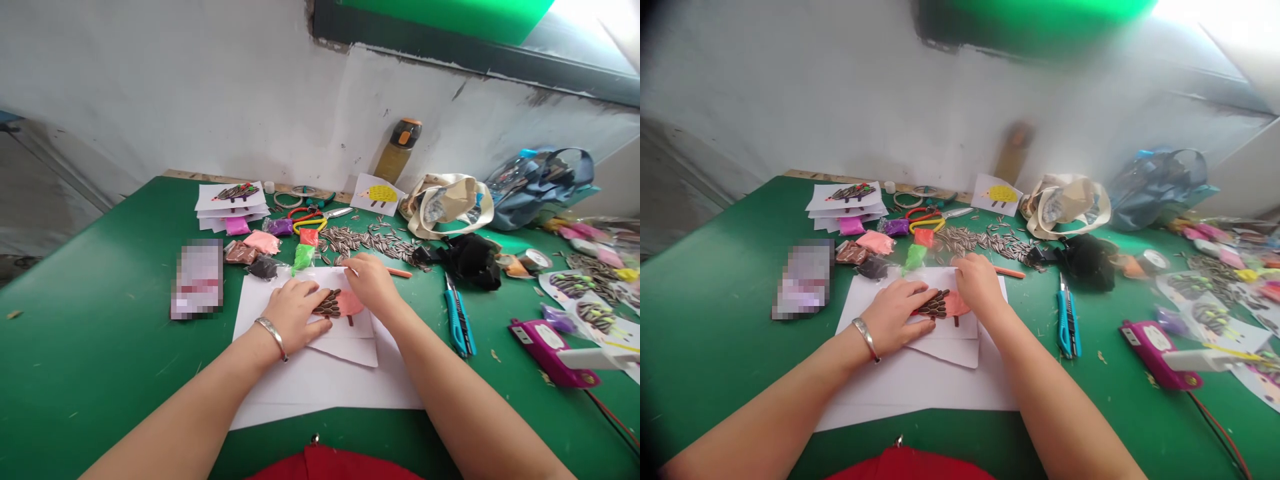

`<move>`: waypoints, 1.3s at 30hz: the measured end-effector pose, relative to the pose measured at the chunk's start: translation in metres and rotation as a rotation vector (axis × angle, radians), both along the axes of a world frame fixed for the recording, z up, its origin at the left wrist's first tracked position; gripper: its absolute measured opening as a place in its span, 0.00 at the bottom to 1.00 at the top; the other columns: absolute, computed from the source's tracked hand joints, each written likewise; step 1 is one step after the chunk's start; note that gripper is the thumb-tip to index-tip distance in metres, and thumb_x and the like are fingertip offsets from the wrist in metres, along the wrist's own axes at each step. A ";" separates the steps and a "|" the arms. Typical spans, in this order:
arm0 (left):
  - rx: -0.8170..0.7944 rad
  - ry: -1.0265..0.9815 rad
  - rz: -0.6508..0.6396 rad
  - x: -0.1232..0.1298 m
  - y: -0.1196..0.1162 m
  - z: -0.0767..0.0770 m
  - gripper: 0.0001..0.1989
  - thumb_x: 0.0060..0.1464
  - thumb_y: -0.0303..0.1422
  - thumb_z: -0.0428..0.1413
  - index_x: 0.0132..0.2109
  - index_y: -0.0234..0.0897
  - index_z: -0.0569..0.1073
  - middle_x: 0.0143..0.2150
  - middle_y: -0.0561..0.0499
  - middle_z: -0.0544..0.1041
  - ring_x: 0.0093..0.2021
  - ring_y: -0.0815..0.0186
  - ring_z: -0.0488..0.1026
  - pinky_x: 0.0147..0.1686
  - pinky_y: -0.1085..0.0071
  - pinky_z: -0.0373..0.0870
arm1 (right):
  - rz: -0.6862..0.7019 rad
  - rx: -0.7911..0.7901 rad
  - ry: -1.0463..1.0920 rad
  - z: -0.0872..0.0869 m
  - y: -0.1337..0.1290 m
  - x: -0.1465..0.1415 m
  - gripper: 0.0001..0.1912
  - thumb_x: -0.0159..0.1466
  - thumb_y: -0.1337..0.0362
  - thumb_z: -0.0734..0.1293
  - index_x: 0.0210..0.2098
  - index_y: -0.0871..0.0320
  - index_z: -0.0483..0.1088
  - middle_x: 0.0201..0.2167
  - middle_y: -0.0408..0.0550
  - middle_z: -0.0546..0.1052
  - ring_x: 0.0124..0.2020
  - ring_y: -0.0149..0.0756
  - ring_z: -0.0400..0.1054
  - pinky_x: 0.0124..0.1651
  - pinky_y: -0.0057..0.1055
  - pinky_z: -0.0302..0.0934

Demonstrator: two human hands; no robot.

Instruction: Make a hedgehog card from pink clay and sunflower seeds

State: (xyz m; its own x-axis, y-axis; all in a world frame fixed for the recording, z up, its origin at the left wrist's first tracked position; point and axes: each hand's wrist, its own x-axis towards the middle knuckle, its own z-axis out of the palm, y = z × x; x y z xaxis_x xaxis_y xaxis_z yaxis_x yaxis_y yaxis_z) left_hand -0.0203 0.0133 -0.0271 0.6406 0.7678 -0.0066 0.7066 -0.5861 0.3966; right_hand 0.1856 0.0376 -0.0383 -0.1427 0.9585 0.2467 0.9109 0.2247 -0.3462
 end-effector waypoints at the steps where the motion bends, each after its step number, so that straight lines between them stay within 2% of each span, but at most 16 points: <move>1: -0.007 -0.008 -0.001 0.000 0.000 0.000 0.23 0.52 0.43 0.55 0.55 0.44 0.69 0.53 0.48 0.70 0.50 0.54 0.64 0.50 0.58 0.62 | 0.003 0.004 -0.031 0.000 0.006 -0.001 0.16 0.62 0.72 0.58 0.39 0.56 0.76 0.36 0.51 0.75 0.40 0.39 0.65 0.43 0.32 0.56; 5: -0.016 -0.024 -0.006 -0.001 0.000 0.000 0.22 0.52 0.42 0.55 0.54 0.44 0.70 0.52 0.48 0.71 0.49 0.55 0.64 0.50 0.59 0.62 | 0.011 -0.014 -0.105 -0.005 0.020 -0.002 0.14 0.61 0.73 0.58 0.36 0.57 0.76 0.33 0.50 0.74 0.38 0.38 0.65 0.41 0.31 0.55; 11: -0.017 -0.020 0.003 -0.001 0.000 0.000 0.20 0.52 0.42 0.55 0.52 0.43 0.71 0.53 0.48 0.70 0.50 0.55 0.64 0.50 0.58 0.62 | -0.001 -0.017 -0.185 -0.015 0.021 0.000 0.12 0.63 0.72 0.57 0.34 0.58 0.72 0.33 0.51 0.72 0.36 0.38 0.62 0.38 0.31 0.53; 17: -0.017 -0.005 0.002 -0.001 0.000 0.000 0.21 0.52 0.43 0.54 0.53 0.42 0.71 0.53 0.48 0.70 0.50 0.55 0.64 0.51 0.58 0.62 | 0.031 0.016 -0.327 -0.008 0.013 -0.008 0.11 0.62 0.75 0.58 0.37 0.58 0.68 0.38 0.54 0.71 0.39 0.43 0.59 0.40 0.35 0.50; 22: -0.005 -0.011 0.006 -0.001 0.000 0.000 0.21 0.52 0.42 0.55 0.52 0.42 0.71 0.53 0.49 0.70 0.50 0.55 0.64 0.50 0.58 0.62 | 0.025 0.032 -0.391 -0.005 0.009 -0.013 0.10 0.62 0.75 0.58 0.38 0.57 0.67 0.38 0.53 0.72 0.41 0.44 0.59 0.40 0.36 0.48; 26: -0.008 -0.011 -0.001 -0.001 0.000 0.001 0.20 0.52 0.42 0.55 0.51 0.42 0.72 0.52 0.49 0.71 0.48 0.56 0.65 0.48 0.60 0.63 | -0.025 0.022 -0.395 -0.006 0.010 -0.013 0.10 0.64 0.73 0.57 0.39 0.57 0.67 0.38 0.53 0.73 0.41 0.44 0.60 0.40 0.36 0.48; 32: 0.003 -0.015 0.002 -0.001 0.000 0.001 0.20 0.52 0.41 0.55 0.51 0.42 0.71 0.50 0.49 0.71 0.48 0.56 0.65 0.48 0.60 0.63 | -0.064 -0.025 -0.366 -0.011 0.015 -0.010 0.10 0.66 0.69 0.57 0.34 0.56 0.69 0.35 0.50 0.73 0.38 0.40 0.62 0.38 0.34 0.48; 39: 0.017 -0.005 -0.001 -0.001 0.000 -0.001 0.20 0.52 0.42 0.55 0.51 0.43 0.71 0.51 0.49 0.71 0.48 0.56 0.65 0.48 0.60 0.63 | -0.120 -0.050 -0.277 -0.005 0.016 -0.015 0.11 0.65 0.61 0.58 0.35 0.57 0.70 0.36 0.50 0.73 0.39 0.39 0.63 0.39 0.33 0.49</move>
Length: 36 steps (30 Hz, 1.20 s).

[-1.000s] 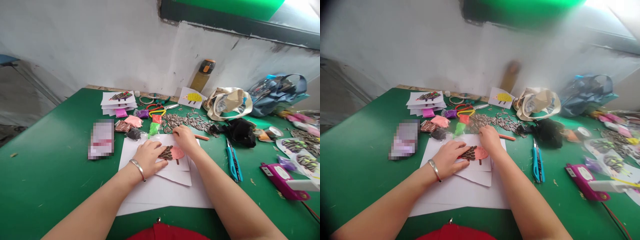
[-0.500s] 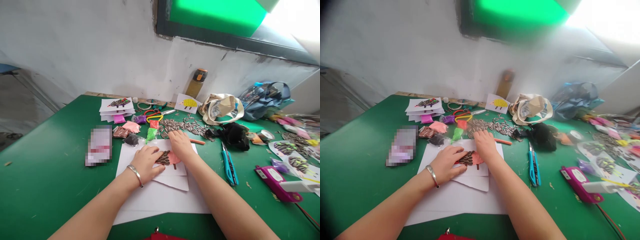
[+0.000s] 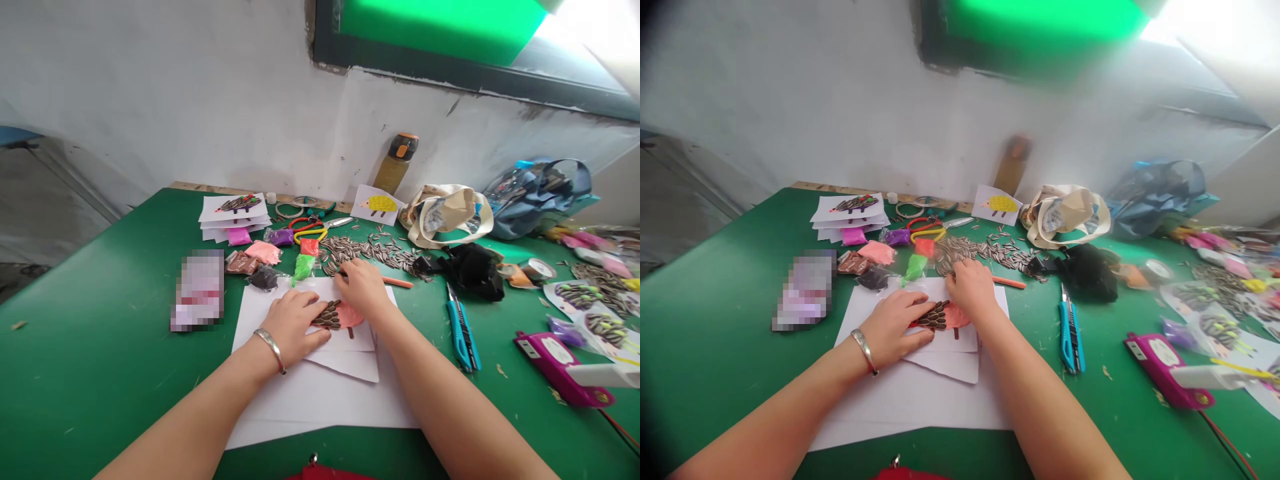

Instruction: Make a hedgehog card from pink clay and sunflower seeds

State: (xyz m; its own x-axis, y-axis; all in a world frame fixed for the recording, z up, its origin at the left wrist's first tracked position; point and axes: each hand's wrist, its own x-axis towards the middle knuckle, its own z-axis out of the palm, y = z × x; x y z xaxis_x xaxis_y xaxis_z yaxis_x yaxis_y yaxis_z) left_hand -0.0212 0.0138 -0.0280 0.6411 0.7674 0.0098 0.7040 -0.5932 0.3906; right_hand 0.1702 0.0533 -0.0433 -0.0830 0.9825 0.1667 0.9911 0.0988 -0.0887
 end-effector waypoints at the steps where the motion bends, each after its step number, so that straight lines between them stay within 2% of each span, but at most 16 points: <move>1: -0.003 0.002 -0.001 0.000 0.000 0.000 0.20 0.52 0.42 0.55 0.52 0.43 0.71 0.51 0.49 0.71 0.48 0.56 0.65 0.48 0.60 0.63 | -0.008 -0.005 0.021 0.001 0.001 -0.001 0.11 0.65 0.61 0.58 0.35 0.57 0.70 0.36 0.50 0.73 0.39 0.39 0.63 0.39 0.33 0.49; 5: -0.014 0.008 0.001 0.000 0.000 0.002 0.20 0.52 0.42 0.55 0.52 0.42 0.71 0.52 0.48 0.71 0.48 0.55 0.65 0.48 0.59 0.63 | 0.006 -0.025 0.059 0.001 0.006 -0.003 0.11 0.64 0.63 0.58 0.35 0.58 0.71 0.36 0.51 0.73 0.39 0.39 0.63 0.40 0.32 0.50; 13: -0.026 -0.001 -0.003 0.000 0.000 0.001 0.20 0.53 0.41 0.54 0.52 0.43 0.71 0.52 0.49 0.71 0.48 0.55 0.65 0.49 0.59 0.63 | 0.083 -0.037 0.094 -0.008 0.012 -0.003 0.12 0.65 0.69 0.55 0.36 0.58 0.70 0.36 0.52 0.72 0.40 0.39 0.63 0.41 0.32 0.52; 18: -0.028 -0.004 0.003 0.000 0.000 0.000 0.20 0.52 0.42 0.55 0.52 0.43 0.71 0.51 0.49 0.71 0.48 0.55 0.65 0.48 0.59 0.63 | 0.079 -0.007 0.155 0.002 0.004 -0.003 0.13 0.66 0.70 0.53 0.38 0.60 0.68 0.35 0.53 0.73 0.38 0.39 0.64 0.40 0.32 0.54; 21: -0.022 -0.008 0.004 0.000 0.000 0.001 0.22 0.52 0.42 0.55 0.53 0.43 0.71 0.50 0.49 0.71 0.48 0.55 0.65 0.48 0.59 0.63 | 0.069 -0.001 0.280 0.014 -0.009 0.003 0.15 0.67 0.68 0.51 0.41 0.57 0.67 0.34 0.47 0.74 0.35 0.35 0.66 0.37 0.30 0.57; 24: -0.022 -0.005 0.007 0.000 0.000 0.000 0.21 0.52 0.43 0.55 0.53 0.44 0.71 0.51 0.49 0.71 0.48 0.55 0.65 0.47 0.59 0.63 | 0.014 -0.069 0.719 0.021 -0.027 0.010 0.16 0.64 0.67 0.55 0.47 0.54 0.68 0.34 0.44 0.76 0.37 0.34 0.69 0.40 0.30 0.60; 27: -0.025 0.002 0.006 0.000 0.000 0.000 0.21 0.52 0.43 0.55 0.53 0.44 0.71 0.51 0.48 0.70 0.49 0.55 0.65 0.48 0.58 0.62 | -0.039 -0.158 0.953 0.021 -0.044 0.015 0.16 0.61 0.66 0.57 0.45 0.53 0.72 0.38 0.46 0.76 0.40 0.35 0.70 0.43 0.33 0.62; 29: -0.023 0.006 0.000 0.000 0.001 -0.001 0.21 0.52 0.42 0.55 0.53 0.44 0.71 0.51 0.48 0.70 0.49 0.55 0.65 0.49 0.58 0.62 | -0.078 -0.201 1.043 0.018 -0.052 0.015 0.14 0.61 0.64 0.59 0.42 0.54 0.73 0.37 0.47 0.76 0.38 0.36 0.70 0.41 0.34 0.63; 33: -0.011 0.009 -0.013 0.000 0.002 -0.002 0.21 0.53 0.42 0.54 0.53 0.44 0.71 0.51 0.48 0.70 0.48 0.56 0.65 0.48 0.59 0.62 | -0.115 -0.244 1.187 0.013 -0.056 0.014 0.10 0.60 0.61 0.60 0.40 0.55 0.69 0.32 0.45 0.76 0.33 0.35 0.70 0.37 0.33 0.63; 36: -0.011 0.007 -0.014 0.000 0.002 -0.002 0.21 0.53 0.42 0.54 0.53 0.44 0.70 0.51 0.48 0.70 0.48 0.56 0.65 0.49 0.59 0.62 | -0.055 -0.149 1.078 0.010 -0.055 0.014 0.07 0.60 0.63 0.60 0.36 0.55 0.69 0.35 0.45 0.75 0.35 0.33 0.69 0.39 0.32 0.62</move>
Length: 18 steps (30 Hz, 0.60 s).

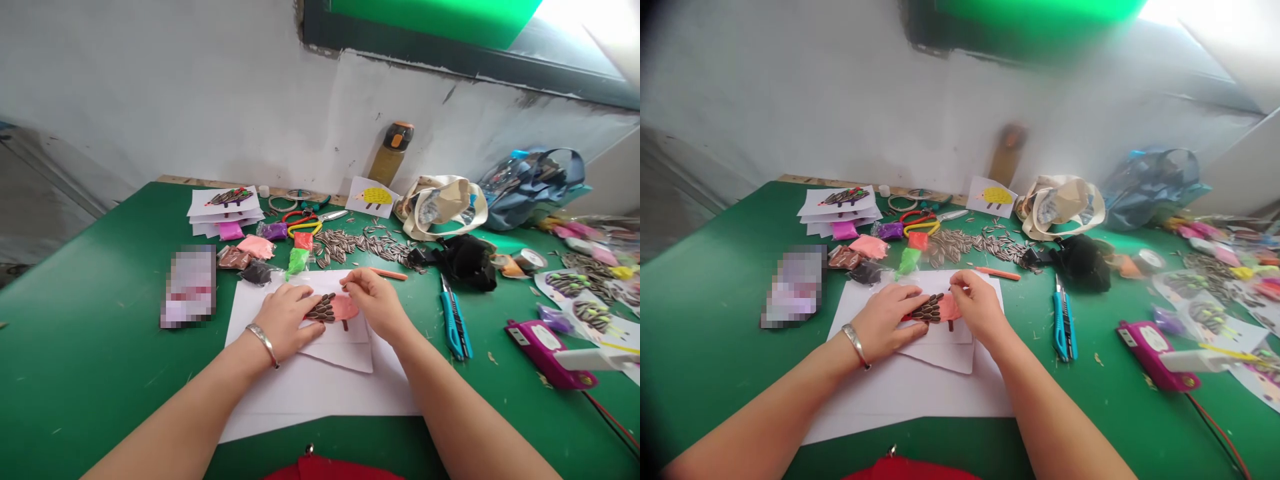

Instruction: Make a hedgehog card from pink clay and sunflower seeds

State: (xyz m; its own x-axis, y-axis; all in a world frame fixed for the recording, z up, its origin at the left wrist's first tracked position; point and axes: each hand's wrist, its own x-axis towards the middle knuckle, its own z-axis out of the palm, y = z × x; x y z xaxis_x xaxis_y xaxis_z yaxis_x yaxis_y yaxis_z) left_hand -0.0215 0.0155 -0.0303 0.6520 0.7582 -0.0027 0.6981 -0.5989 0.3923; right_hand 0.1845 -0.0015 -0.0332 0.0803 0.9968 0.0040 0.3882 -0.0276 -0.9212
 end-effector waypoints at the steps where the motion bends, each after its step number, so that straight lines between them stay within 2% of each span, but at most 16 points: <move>1: -0.001 -0.001 0.001 0.000 0.000 0.000 0.21 0.53 0.42 0.54 0.53 0.44 0.70 0.51 0.48 0.70 0.48 0.56 0.65 0.49 0.59 0.62 | 0.002 0.043 -0.073 0.000 0.000 0.000 0.07 0.59 0.64 0.60 0.34 0.55 0.69 0.36 0.45 0.75 0.35 0.33 0.68 0.39 0.31 0.61; 4: -0.006 -0.005 0.000 0.000 0.000 0.000 0.21 0.53 0.42 0.53 0.54 0.45 0.70 0.51 0.49 0.70 0.48 0.56 0.64 0.48 0.59 0.62 | 0.017 0.101 -0.221 -0.001 -0.003 0.001 0.07 0.58 0.66 0.60 0.32 0.54 0.71 0.34 0.44 0.74 0.35 0.33 0.66 0.37 0.30 0.59; 12: -0.017 -0.018 -0.010 0.000 0.001 0.002 0.20 0.53 0.41 0.54 0.53 0.44 0.70 0.51 0.48 0.70 0.48 0.56 0.65 0.50 0.58 0.61 | 0.125 0.057 -0.346 0.000 -0.008 -0.003 0.11 0.59 0.68 0.59 0.32 0.54 0.73 0.30 0.41 0.76 0.31 0.32 0.67 0.35 0.28 0.57; 18: -0.021 -0.017 -0.001 0.001 0.001 0.003 0.20 0.54 0.41 0.54 0.53 0.44 0.70 0.52 0.49 0.71 0.49 0.56 0.65 0.51 0.58 0.61 | 0.182 0.061 -0.471 0.002 -0.008 -0.004 0.11 0.61 0.68 0.60 0.33 0.53 0.74 0.31 0.41 0.77 0.33 0.32 0.68 0.35 0.27 0.56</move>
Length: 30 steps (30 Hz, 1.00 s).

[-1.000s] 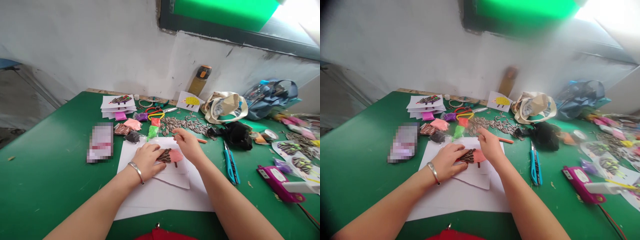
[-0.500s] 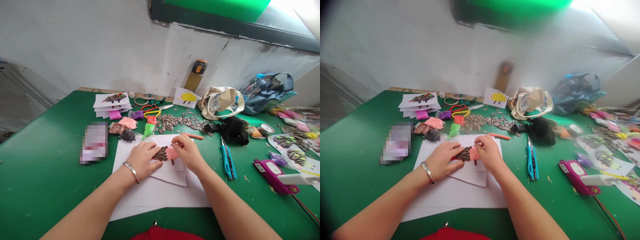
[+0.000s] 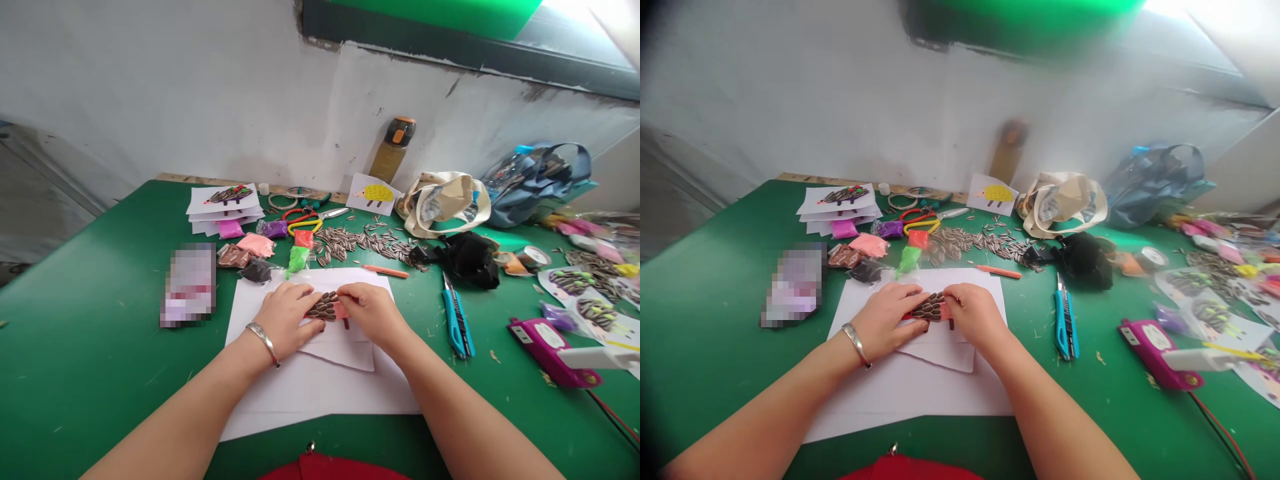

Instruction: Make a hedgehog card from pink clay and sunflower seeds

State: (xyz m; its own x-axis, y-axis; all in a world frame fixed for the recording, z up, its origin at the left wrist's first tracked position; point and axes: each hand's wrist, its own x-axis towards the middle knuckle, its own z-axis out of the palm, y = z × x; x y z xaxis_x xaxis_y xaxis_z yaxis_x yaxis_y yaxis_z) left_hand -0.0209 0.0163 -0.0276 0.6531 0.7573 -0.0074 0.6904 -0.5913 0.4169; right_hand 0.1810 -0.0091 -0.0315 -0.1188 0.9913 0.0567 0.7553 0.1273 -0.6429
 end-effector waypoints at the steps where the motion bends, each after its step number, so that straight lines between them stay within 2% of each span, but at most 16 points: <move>1: 0.000 0.002 -0.001 0.000 0.000 0.000 0.19 0.54 0.41 0.54 0.53 0.43 0.70 0.52 0.48 0.71 0.49 0.56 0.65 0.51 0.58 0.61 | 0.006 0.002 -0.018 0.000 0.000 0.000 0.11 0.62 0.68 0.60 0.34 0.53 0.74 0.31 0.42 0.77 0.33 0.32 0.68 0.35 0.27 0.56; 11: -0.001 0.010 -0.003 0.001 0.000 0.001 0.19 0.54 0.41 0.54 0.53 0.44 0.70 0.52 0.49 0.71 0.49 0.56 0.65 0.50 0.59 0.61 | 0.002 0.043 -0.118 -0.001 0.001 0.001 0.10 0.63 0.68 0.60 0.33 0.54 0.74 0.31 0.44 0.74 0.34 0.33 0.65 0.36 0.28 0.54; 21: 0.016 0.003 0.000 0.001 0.000 0.000 0.18 0.54 0.41 0.55 0.52 0.45 0.71 0.51 0.49 0.71 0.48 0.56 0.65 0.49 0.59 0.62 | 0.055 0.078 -0.184 -0.003 0.001 -0.007 0.11 0.63 0.70 0.61 0.26 0.57 0.71 0.26 0.43 0.70 0.32 0.32 0.62 0.35 0.26 0.51; 30: 0.012 0.017 -0.004 0.002 0.000 0.002 0.18 0.54 0.40 0.55 0.51 0.45 0.71 0.50 0.49 0.71 0.47 0.57 0.65 0.48 0.60 0.62 | 0.071 0.087 -0.214 -0.002 -0.001 -0.013 0.13 0.63 0.70 0.60 0.23 0.58 0.68 0.25 0.43 0.68 0.31 0.31 0.61 0.35 0.26 0.50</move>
State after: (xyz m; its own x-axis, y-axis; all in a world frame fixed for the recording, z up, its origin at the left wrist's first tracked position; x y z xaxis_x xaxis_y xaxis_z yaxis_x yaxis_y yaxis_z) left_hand -0.0190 0.0159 -0.0257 0.6563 0.7545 -0.0093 0.6946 -0.5993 0.3979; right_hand 0.1677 -0.0100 -0.0338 -0.2070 0.9724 0.1073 0.8602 0.2331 -0.4535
